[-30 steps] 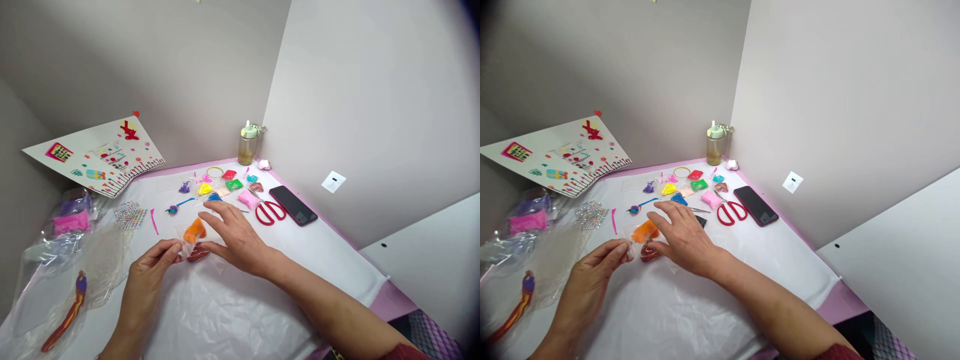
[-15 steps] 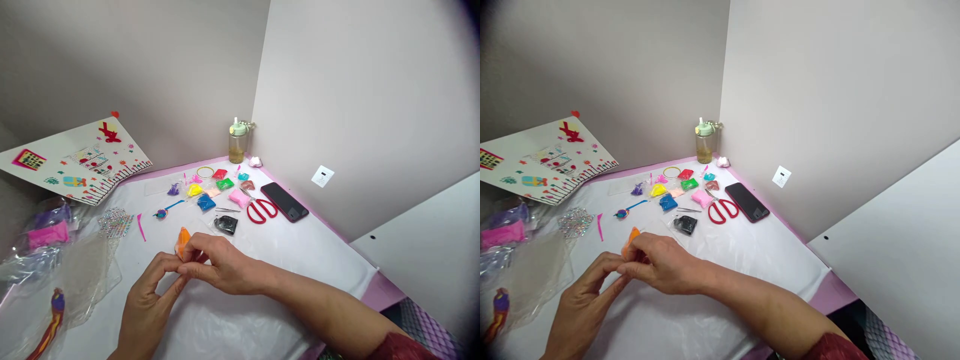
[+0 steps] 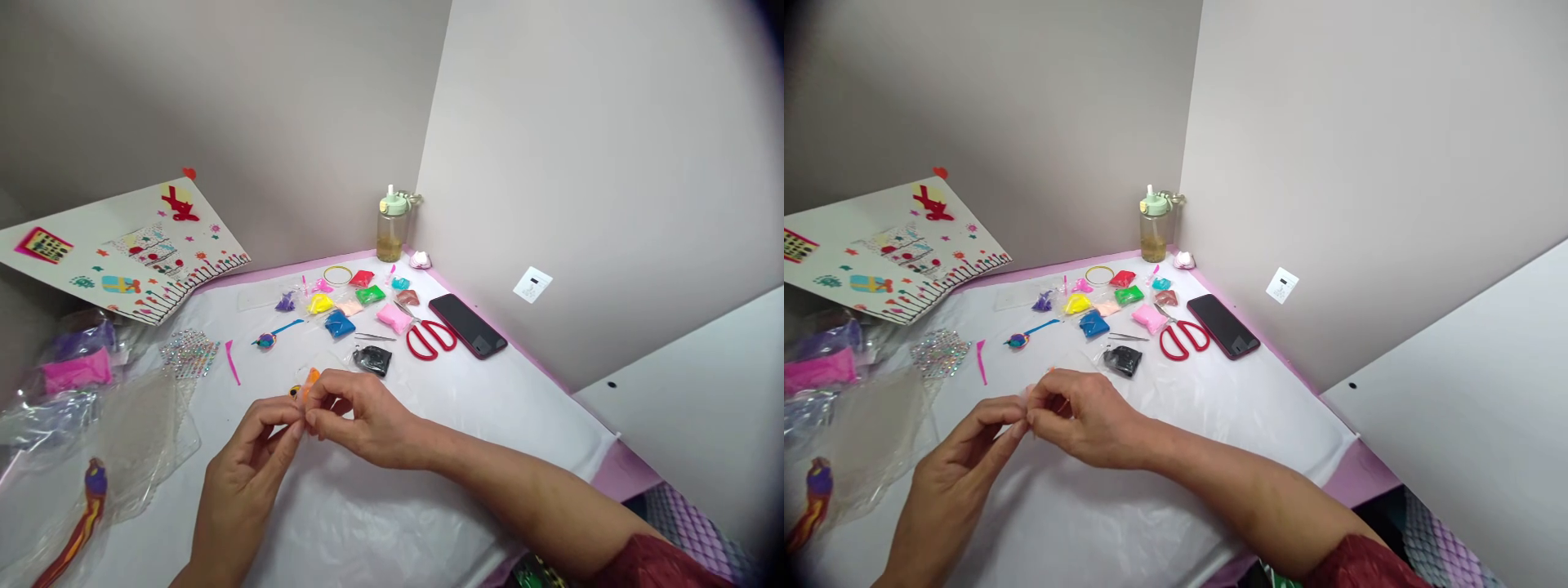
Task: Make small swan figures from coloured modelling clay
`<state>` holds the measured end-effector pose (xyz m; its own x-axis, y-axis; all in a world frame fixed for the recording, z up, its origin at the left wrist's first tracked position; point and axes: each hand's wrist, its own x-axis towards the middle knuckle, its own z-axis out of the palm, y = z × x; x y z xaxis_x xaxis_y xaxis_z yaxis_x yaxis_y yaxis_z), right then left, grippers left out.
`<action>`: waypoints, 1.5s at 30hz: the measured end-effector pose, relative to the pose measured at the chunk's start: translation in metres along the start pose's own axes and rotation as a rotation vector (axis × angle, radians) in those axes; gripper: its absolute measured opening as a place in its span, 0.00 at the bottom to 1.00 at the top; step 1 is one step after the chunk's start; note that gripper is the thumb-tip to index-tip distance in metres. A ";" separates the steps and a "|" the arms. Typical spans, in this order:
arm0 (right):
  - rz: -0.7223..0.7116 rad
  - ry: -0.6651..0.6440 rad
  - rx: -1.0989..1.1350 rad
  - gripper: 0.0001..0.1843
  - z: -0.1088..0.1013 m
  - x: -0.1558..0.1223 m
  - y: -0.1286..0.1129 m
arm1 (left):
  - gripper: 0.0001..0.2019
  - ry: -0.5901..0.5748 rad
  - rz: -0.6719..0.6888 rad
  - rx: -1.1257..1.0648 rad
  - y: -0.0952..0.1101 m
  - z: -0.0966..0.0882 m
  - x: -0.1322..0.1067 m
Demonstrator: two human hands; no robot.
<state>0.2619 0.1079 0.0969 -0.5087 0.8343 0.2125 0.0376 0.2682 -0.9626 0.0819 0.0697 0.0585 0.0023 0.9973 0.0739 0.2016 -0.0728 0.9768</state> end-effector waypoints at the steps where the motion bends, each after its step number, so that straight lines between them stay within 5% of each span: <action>1: 0.008 -0.004 -0.001 0.07 0.000 0.000 0.001 | 0.10 -0.014 -0.008 0.003 0.000 -0.001 0.001; 5: 0.057 0.010 0.052 0.07 -0.002 0.001 0.000 | 0.10 -0.027 -0.072 -0.111 0.002 -0.006 0.003; 11: 0.078 0.067 0.132 0.12 -0.005 0.003 -0.001 | 0.10 0.160 -0.149 -0.415 0.004 -0.011 0.004; 17: -0.044 0.018 -0.083 0.16 -0.004 0.001 0.004 | 0.07 -0.023 0.020 -0.190 0.005 -0.008 0.003; 25: -0.117 -0.103 -0.347 0.17 -0.007 0.001 0.013 | 0.10 -0.142 0.038 -0.039 0.005 -0.004 0.006; 31: -0.225 -0.174 -0.399 0.06 -0.011 0.000 0.019 | 0.09 -0.150 0.010 0.011 0.006 -0.005 0.007; 38: -0.265 -0.142 -0.413 0.07 -0.011 0.000 0.015 | 0.09 -0.051 0.012 -0.075 0.000 0.002 0.004; 45: -0.281 -0.107 -0.362 0.05 -0.009 0.000 0.019 | 0.07 -0.073 0.067 0.034 0.003 -0.002 0.005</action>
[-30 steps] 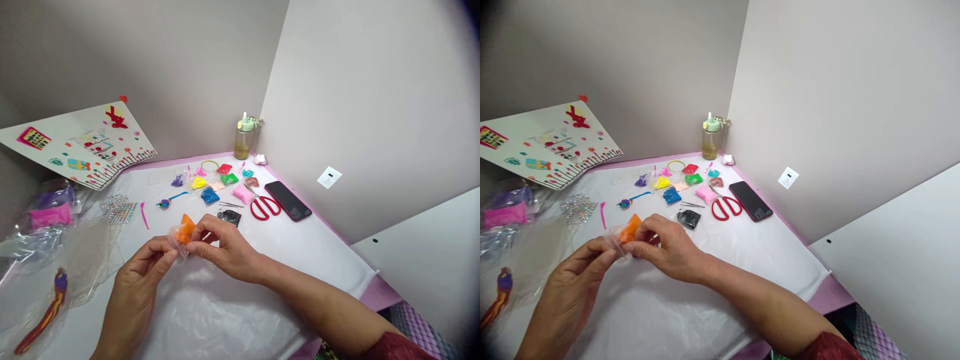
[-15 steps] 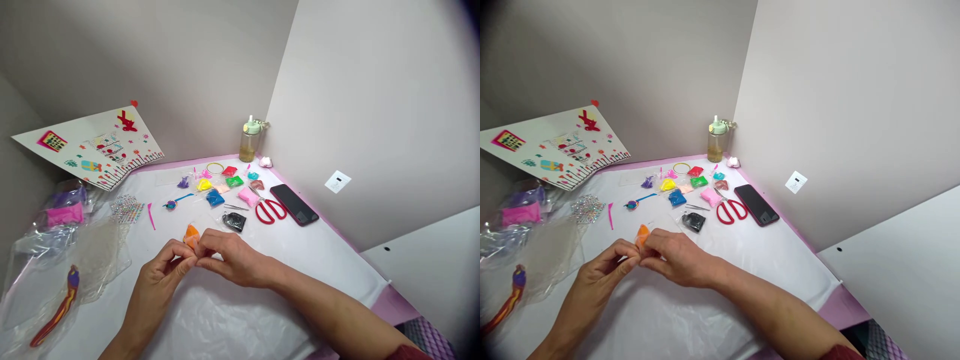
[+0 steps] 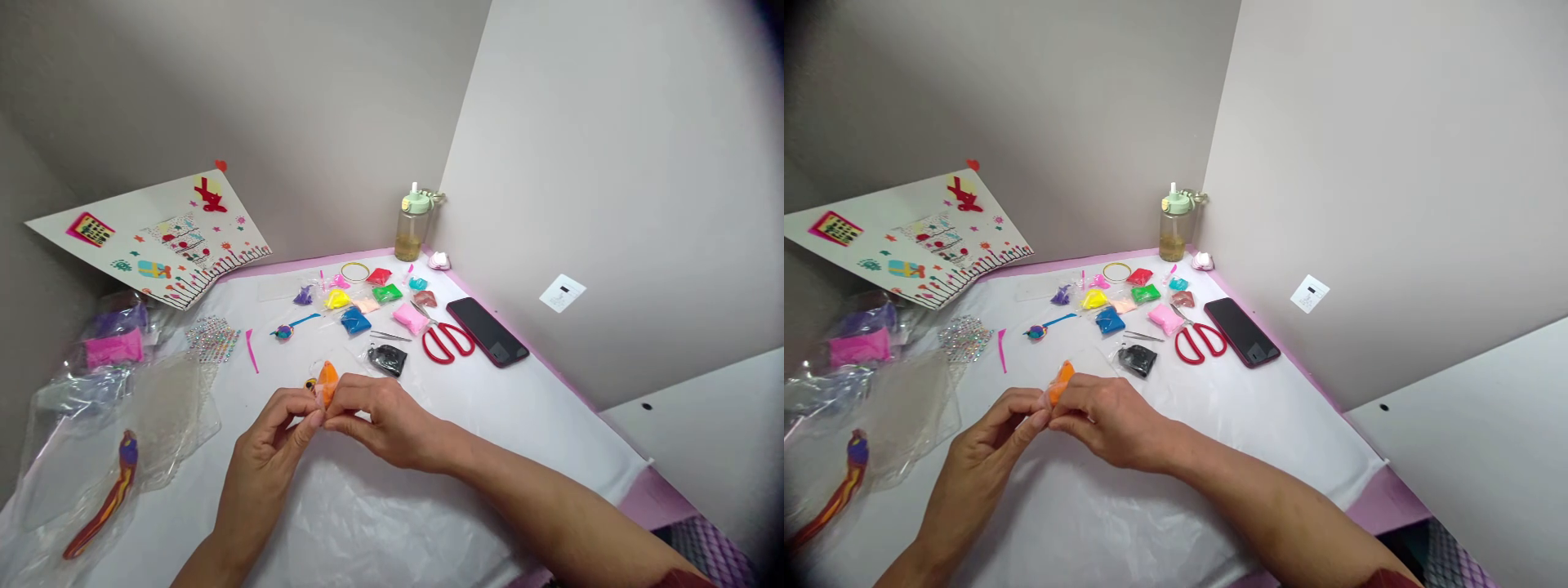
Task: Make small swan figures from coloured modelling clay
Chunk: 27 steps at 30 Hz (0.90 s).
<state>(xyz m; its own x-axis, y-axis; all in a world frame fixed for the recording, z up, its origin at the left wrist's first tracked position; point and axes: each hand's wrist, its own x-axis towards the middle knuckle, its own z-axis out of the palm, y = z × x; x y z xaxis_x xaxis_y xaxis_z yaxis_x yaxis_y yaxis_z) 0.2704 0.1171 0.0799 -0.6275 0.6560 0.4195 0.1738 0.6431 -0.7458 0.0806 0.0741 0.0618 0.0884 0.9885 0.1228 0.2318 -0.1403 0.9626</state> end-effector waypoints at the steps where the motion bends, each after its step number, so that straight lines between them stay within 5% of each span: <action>1: 0.020 -0.002 0.021 0.06 -0.001 0.000 -0.001 | 0.07 0.000 0.003 0.004 0.000 -0.001 0.000; 6: 0.139 0.043 0.015 0.08 0.005 0.000 -0.007 | 0.07 0.000 0.105 0.087 0.003 0.002 -0.001; 10: 0.013 0.117 -0.291 0.06 0.019 -0.002 -0.004 | 0.07 0.085 0.239 0.236 0.006 0.010 -0.004; 15: -0.013 0.209 -0.608 0.08 0.020 -0.001 0.001 | 0.09 0.148 0.209 0.314 0.005 0.013 -0.007; 22: 0.006 0.208 -0.291 0.03 0.009 0.003 -0.007 | 0.09 0.227 0.090 0.187 0.004 0.008 -0.005; 27: 0.040 0.000 -0.145 0.24 0.000 0.003 -0.012 | 0.07 0.161 0.122 -0.029 0.001 0.009 -0.005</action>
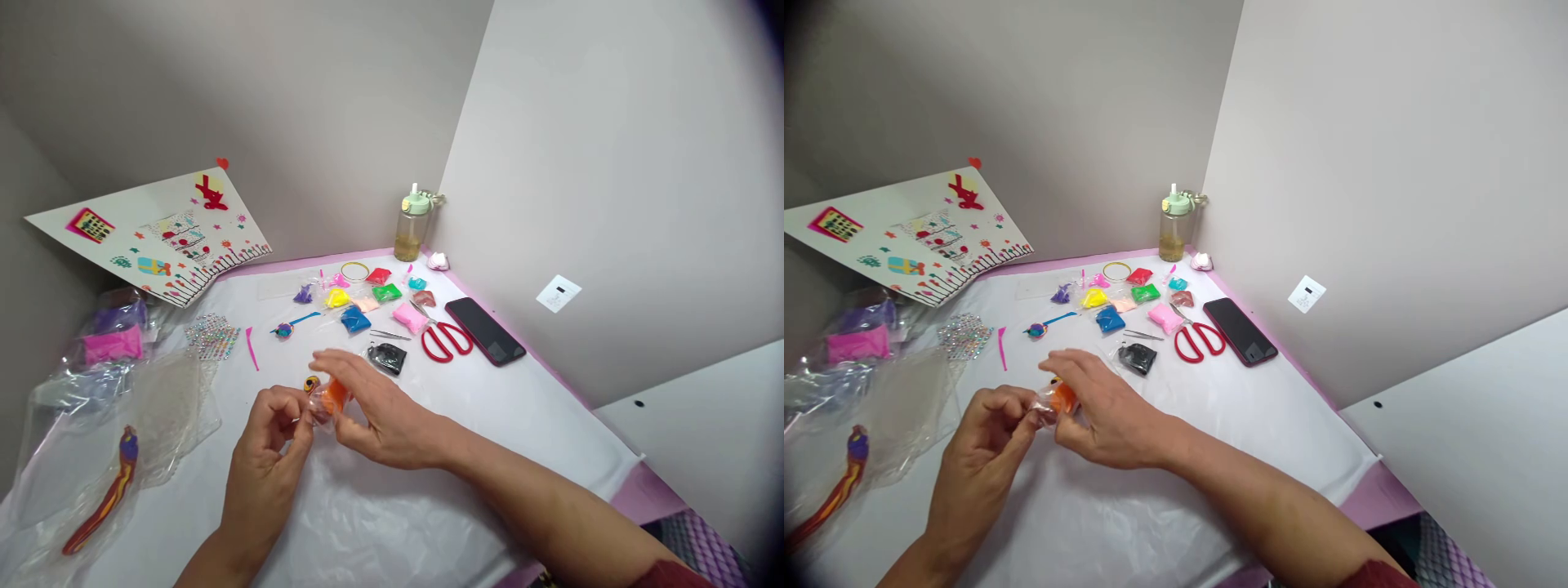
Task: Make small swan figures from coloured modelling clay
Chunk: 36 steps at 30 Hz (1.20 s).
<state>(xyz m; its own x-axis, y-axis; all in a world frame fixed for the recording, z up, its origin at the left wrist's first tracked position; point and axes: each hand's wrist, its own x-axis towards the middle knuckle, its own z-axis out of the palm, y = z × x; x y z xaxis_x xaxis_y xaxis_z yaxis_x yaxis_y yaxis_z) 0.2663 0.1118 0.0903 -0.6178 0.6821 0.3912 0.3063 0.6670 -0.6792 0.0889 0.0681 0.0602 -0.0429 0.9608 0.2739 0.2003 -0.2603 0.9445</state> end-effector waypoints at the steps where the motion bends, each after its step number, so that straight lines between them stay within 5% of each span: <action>1: 0.033 -0.031 0.014 0.22 -0.001 0.000 0.000 | 0.06 -0.019 0.022 0.021 0.000 0.000 0.000; 8: 0.031 0.094 -0.050 0.15 0.005 0.000 0.004 | 0.09 0.079 0.296 0.443 -0.004 -0.002 0.002; 15: -0.104 0.095 -0.278 0.14 0.016 0.001 0.004 | 0.10 0.114 0.246 0.486 -0.007 -0.003 0.002; 21: -0.117 0.047 -0.332 0.10 0.021 0.001 0.009 | 0.03 0.074 0.330 0.552 -0.009 0.000 0.008; 25: -0.117 0.053 -0.324 0.11 0.020 0.001 0.012 | 0.04 -0.037 0.050 0.379 -0.007 -0.009 0.012; 29: -0.112 0.148 -0.308 0.14 0.006 0.002 0.021 | 0.10 -0.275 -0.312 -0.115 0.000 -0.024 0.016; 32: 0.016 0.236 -0.374 0.16 -0.015 0.004 0.037 | 0.10 -0.233 -0.430 -0.408 0.005 -0.028 0.019; 36: 0.358 0.290 -0.516 0.15 -0.042 0.007 0.069 | 0.10 -0.082 -0.488 -0.531 0.004 -0.025 0.022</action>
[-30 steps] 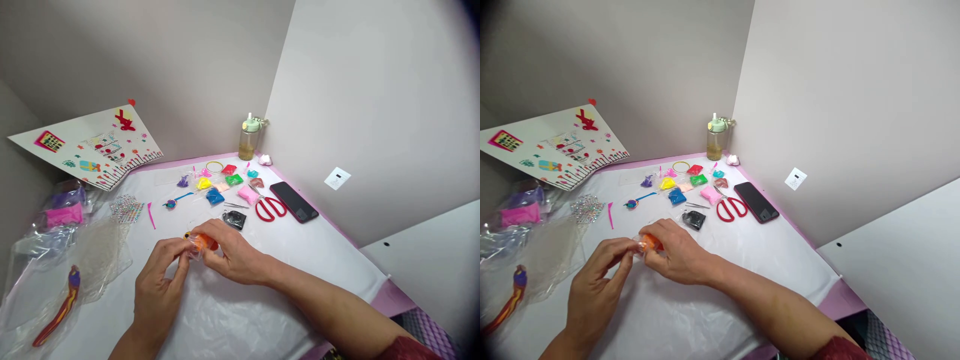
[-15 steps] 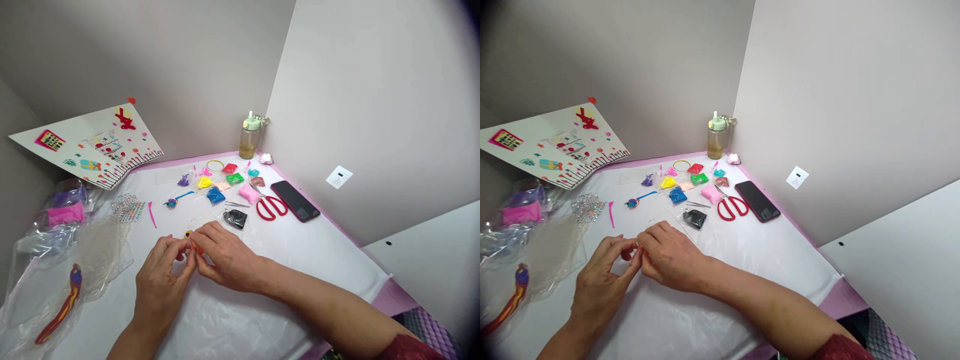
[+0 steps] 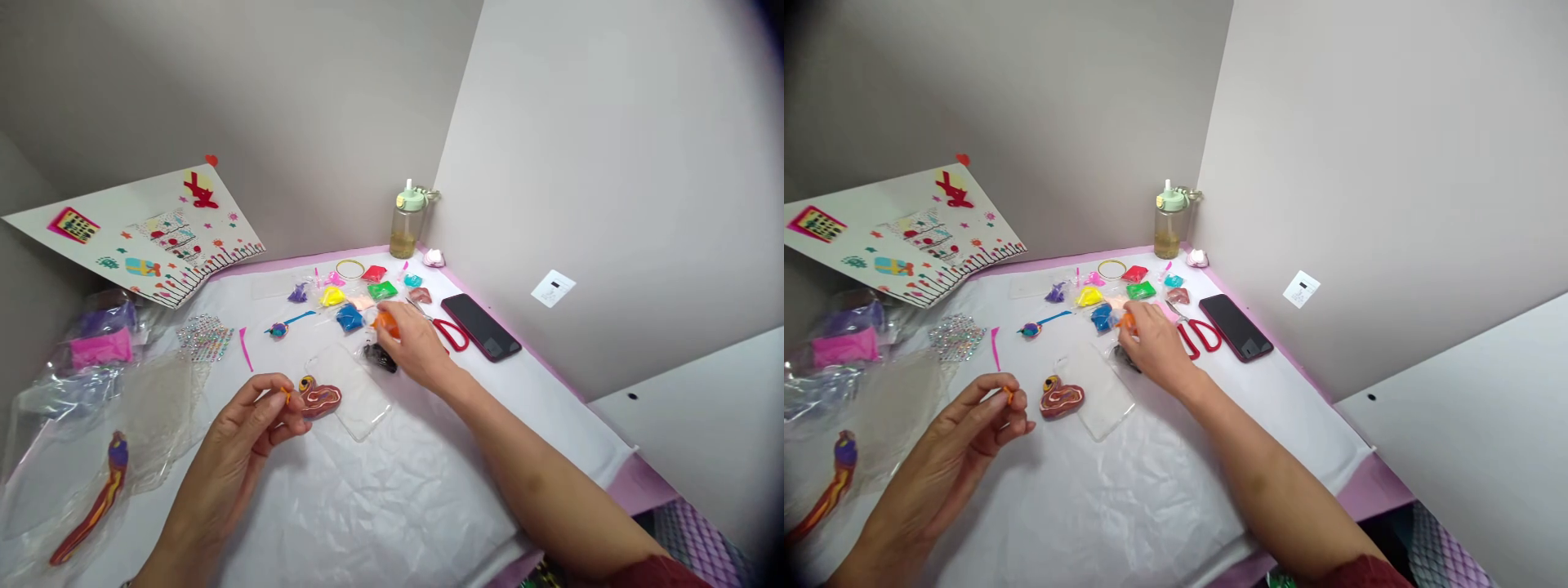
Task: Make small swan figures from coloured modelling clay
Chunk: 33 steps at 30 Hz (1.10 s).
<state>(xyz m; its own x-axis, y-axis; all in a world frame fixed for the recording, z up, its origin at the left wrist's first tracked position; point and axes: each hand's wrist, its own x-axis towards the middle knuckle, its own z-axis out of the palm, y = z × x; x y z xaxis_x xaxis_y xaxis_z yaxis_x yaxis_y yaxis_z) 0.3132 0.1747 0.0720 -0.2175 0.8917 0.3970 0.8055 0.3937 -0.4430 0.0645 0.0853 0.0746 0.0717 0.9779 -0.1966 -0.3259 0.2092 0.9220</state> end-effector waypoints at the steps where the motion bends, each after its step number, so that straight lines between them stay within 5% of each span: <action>1: 0.047 -0.005 -0.028 0.14 0.001 0.003 0.008 | 0.11 0.026 0.003 -0.013 -0.001 0.000 0.001; 9: 0.037 -0.048 -0.132 0.12 0.014 0.007 0.031 | 0.16 0.198 0.075 -0.055 -0.006 -0.006 0.007; 18: -0.319 -0.215 0.032 0.19 0.031 -0.022 -0.037 | 0.07 0.153 0.090 0.025 -0.005 -0.010 0.010; 24: -0.419 -0.305 -0.059 0.21 0.057 -0.032 -0.052 | 0.10 0.212 0.128 0.038 -0.009 -0.011 0.013; 30: -0.220 -0.349 0.172 0.06 0.047 -0.035 -0.052 | 0.16 0.218 0.122 0.087 -0.008 -0.011 0.012; 33: -0.054 -0.339 0.427 0.08 0.042 -0.034 -0.049 | 0.14 0.212 0.128 0.116 -0.008 -0.011 0.012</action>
<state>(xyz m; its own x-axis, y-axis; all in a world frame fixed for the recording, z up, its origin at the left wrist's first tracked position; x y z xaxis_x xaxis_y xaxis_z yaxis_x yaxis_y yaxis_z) 0.2580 0.1344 0.0459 -0.4743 0.8621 0.1783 0.5080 0.4334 -0.7444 0.0572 0.0950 0.0613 -0.1662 0.9775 -0.1298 -0.2086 0.0938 0.9735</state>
